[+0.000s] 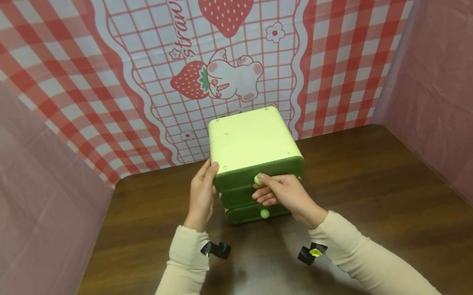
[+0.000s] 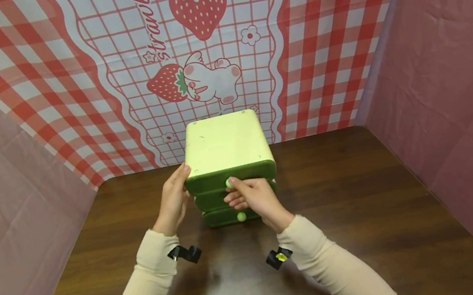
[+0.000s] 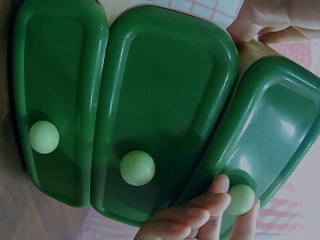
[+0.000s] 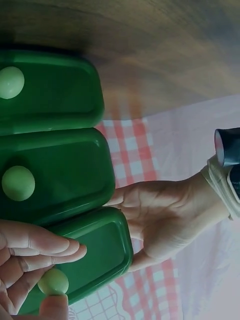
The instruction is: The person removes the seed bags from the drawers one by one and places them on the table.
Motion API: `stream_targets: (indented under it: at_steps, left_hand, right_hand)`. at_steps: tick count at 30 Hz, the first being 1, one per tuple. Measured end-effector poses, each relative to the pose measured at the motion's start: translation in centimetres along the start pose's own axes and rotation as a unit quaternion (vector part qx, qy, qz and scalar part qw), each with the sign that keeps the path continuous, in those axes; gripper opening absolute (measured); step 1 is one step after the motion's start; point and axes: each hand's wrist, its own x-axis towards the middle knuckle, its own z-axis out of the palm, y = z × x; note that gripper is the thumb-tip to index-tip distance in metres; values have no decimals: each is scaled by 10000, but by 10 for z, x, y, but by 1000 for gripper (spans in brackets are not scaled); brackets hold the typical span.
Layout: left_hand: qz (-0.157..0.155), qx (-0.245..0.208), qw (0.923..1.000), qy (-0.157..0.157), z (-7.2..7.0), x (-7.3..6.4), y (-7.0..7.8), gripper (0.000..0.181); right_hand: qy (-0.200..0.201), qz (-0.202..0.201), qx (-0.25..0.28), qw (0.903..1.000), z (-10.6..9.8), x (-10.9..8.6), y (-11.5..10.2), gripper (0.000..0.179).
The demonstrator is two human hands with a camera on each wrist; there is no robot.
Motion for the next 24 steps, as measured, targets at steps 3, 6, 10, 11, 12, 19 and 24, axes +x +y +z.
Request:
stream_targets:
  at_steps: [3,6,10,11,12,19,24]
  left_hand:
    - [-35,-41,10000,-18,0,0,0,62]
    - [-33,59,10000,-20,-1,0,-1,62]
    - [65,413,9991,-29,-3,-1,-2,63]
    - [92,485,9988,-32,-3,-1,-2,63]
    - [117,556,9984,-28,-3,-1,-2,63]
    - [275,736,9969,-91,-3,-1,-3,63]
    - [323,903,9954,-33,-2,-1,-3,64]
  right_hand:
    - [-17,9,4,10000,0,-3,1,52]
    - [-73,38,-26,10000,-1,-7,1,53]
    - [-226,59,-86,9997,-2,-16,0,56]
    - [-263,58,-98,9996,-3,-18,0,57]
    - [-300,49,-110,9995,-3,-21,0,58]
    - [-407,18,-243,9989,-3,-42,0,56]
    - [-518,3,-193,9985,-1,-56,4,55]
